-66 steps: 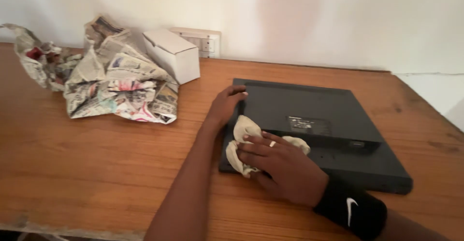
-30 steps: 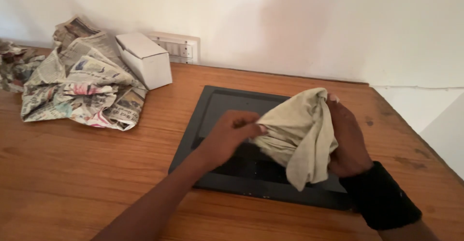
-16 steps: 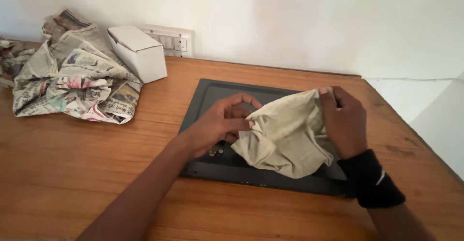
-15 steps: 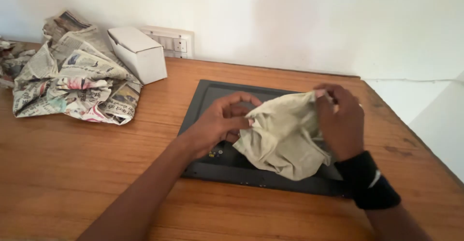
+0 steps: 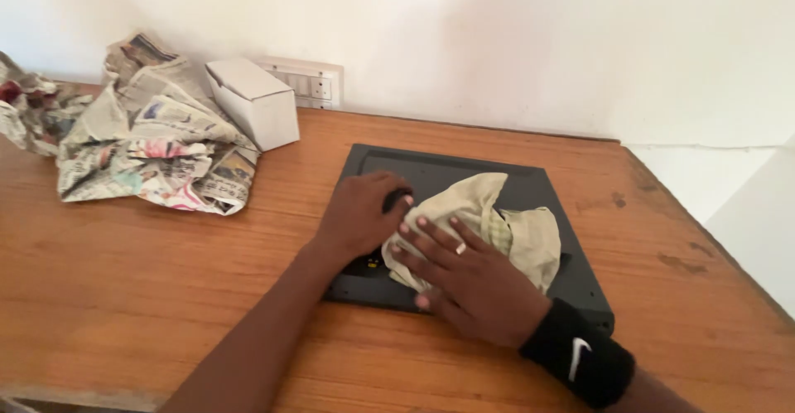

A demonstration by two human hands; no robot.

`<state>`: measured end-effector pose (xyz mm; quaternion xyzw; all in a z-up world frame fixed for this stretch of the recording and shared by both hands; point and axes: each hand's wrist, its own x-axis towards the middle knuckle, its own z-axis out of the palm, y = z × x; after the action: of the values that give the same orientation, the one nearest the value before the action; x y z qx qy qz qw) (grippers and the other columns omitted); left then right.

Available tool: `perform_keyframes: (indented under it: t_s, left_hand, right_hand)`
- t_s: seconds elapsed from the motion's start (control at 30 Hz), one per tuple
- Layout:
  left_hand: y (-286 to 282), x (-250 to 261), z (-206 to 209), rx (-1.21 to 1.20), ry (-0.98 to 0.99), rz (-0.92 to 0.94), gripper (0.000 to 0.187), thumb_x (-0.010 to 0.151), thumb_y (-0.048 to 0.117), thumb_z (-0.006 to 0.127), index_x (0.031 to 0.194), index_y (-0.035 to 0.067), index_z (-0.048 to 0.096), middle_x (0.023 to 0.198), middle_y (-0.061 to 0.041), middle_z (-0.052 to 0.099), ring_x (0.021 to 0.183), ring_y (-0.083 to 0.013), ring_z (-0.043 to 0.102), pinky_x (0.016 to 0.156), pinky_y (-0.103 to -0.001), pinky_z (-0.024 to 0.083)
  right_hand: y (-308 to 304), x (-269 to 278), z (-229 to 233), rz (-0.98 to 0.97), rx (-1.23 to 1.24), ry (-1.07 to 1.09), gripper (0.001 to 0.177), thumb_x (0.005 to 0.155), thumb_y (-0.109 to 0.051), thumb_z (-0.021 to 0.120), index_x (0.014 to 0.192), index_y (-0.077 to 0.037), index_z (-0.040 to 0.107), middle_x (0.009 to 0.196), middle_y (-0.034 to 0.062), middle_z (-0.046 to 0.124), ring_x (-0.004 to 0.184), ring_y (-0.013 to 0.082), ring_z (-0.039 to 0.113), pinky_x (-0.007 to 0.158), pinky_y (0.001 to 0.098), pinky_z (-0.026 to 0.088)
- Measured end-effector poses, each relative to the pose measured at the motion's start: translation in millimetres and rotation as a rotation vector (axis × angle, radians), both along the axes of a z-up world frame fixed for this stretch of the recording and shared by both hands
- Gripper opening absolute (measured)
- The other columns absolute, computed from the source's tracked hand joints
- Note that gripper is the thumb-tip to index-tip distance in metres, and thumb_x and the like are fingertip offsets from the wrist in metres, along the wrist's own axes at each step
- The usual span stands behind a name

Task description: Wiping the back of a computer monitor using a cloth.

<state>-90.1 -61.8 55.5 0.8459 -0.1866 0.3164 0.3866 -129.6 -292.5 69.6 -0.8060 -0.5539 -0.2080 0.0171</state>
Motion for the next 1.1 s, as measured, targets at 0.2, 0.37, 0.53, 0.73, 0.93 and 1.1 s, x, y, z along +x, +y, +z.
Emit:
perform_keyframes:
  t_s: [0.2, 0.37, 0.53, 0.73, 0.93, 1.1]
  left_hand:
    - [4.0, 28.1, -30.2, 0.287, -0.063, 0.071, 0.04, 0.095, 0.035, 0.065, 0.125, 0.01, 0.07, 0.141, -0.013, 0.063, 0.135, -0.0347, 0.054, 0.109, -0.048, 0.042]
    - [2.3, 22.0, -20.2, 0.289, 0.092, 0.192, 0.047, 0.089, 0.04, 0.068, 0.127, 0.013, 0.068, 0.149, -0.011, 0.056, 0.146, -0.0348, 0.04, 0.113, -0.052, 0.032]
    - [-5.8, 19.1, -15.9, 0.229, 0.118, 0.192, 0.048, 0.089, 0.042, 0.067, 0.126, 0.013, 0.069, 0.147, -0.013, 0.057, 0.142, -0.0316, 0.046, 0.115, -0.049, 0.037]
    - [5.0, 34.4, -31.4, 0.187, 0.092, 0.207, 0.044, 0.086, 0.039, 0.071, 0.118, 0.01, 0.072, 0.138, -0.015, 0.062, 0.135, -0.0369, 0.051, 0.108, -0.052, 0.038]
    - [16.3, 40.6, -24.4, -0.297, 0.27, 0.213, 0.042, 0.092, 0.036, 0.067, 0.123, 0.009, 0.072, 0.124, -0.019, 0.072, 0.118, -0.037, 0.067, 0.101, -0.043, 0.053]
    - [22.9, 53.2, -42.1, -0.177, 0.187, 0.152, 0.042, 0.091, 0.031, 0.069, 0.124, 0.005, 0.071, 0.133, -0.02, 0.067, 0.124, -0.0376, 0.062, 0.104, -0.043, 0.05]
  right_hand:
    - [-67.2, -11.3, -1.6, -0.175, -0.164, 0.331, 0.062, 0.106, -0.041, 0.042, 0.162, -0.016, 0.03, 0.166, 0.0094, 0.034, 0.154, 0.0299, 0.026, 0.122, 0.0495, 0.014]
    - [-123.0, -18.9, -22.5, -0.4, -0.104, 0.216, 0.072, 0.097, -0.042, 0.048, 0.162, -0.018, 0.028, 0.168, 0.0093, 0.03, 0.156, 0.0314, 0.021, 0.121, 0.0538, 0.009]
    - [-110.1, -29.0, -18.9, -0.462, -0.145, 0.193, 0.071, 0.1, -0.039, 0.046, 0.164, -0.018, 0.025, 0.171, 0.009, 0.027, 0.157, 0.031, 0.019, 0.122, 0.0561, 0.006]
    - [-23.1, -20.7, -7.2, -0.158, -0.141, 0.131, 0.069, 0.103, -0.044, 0.045, 0.161, -0.012, 0.025, 0.166, 0.0119, 0.031, 0.155, 0.0308, 0.022, 0.122, 0.0574, 0.009]
    - [37.1, 0.5, -1.0, 0.053, -0.143, 0.085, 0.062, 0.108, -0.042, 0.042, 0.162, -0.015, 0.029, 0.166, 0.0116, 0.032, 0.155, 0.0289, 0.023, 0.119, 0.0628, 0.005]
    - [33.3, -6.5, -2.7, 0.021, -0.228, 0.137, 0.061, 0.107, -0.041, 0.039, 0.163, -0.018, 0.028, 0.167, 0.0102, 0.029, 0.155, 0.0289, 0.021, 0.12, 0.0621, 0.008]
